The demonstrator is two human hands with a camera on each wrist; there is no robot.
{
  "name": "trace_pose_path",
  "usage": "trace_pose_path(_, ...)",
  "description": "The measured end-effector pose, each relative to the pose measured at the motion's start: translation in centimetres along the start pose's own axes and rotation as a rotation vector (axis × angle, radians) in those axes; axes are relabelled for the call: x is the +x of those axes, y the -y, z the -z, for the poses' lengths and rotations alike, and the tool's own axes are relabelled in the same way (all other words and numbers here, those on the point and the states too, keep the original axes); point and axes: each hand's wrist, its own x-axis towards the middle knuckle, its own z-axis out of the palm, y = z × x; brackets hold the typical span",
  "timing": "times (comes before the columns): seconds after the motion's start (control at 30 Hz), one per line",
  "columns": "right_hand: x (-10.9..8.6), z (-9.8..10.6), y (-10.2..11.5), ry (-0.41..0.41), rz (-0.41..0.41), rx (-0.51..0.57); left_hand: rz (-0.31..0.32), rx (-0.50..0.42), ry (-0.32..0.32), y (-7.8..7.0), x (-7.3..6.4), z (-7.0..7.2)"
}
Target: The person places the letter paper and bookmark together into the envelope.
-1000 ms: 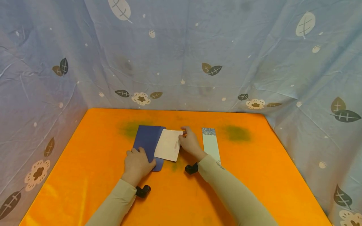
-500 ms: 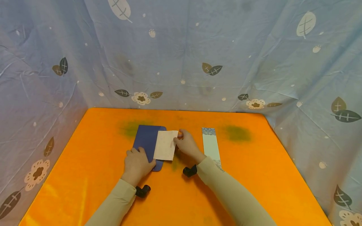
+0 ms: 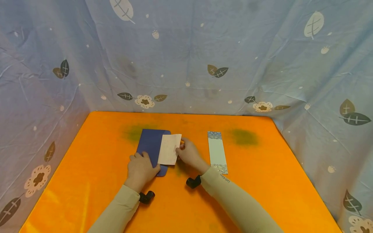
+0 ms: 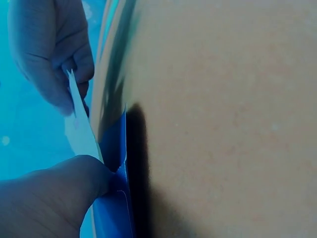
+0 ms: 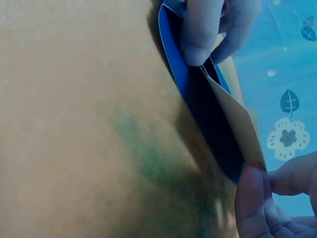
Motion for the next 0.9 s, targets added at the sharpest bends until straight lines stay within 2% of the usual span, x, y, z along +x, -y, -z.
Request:
trace_pose_path(0.27,0.0,-0.9,-0.1,0.028,0.003,0.02,0.002,-0.014,-0.005,0.1,0.0,-0.2)
trace_pose_path(0.43,0.2,-1.4,-0.2,0.044,0.01,-0.004,-0.001,-0.024,-0.008,0.1,-0.1,-0.1)
trace_pose_path(0.9,0.8,-2.3,-0.2,0.034,0.01,-0.033,-0.005,-0.047,-0.029,0.3,-0.1,-0.3)
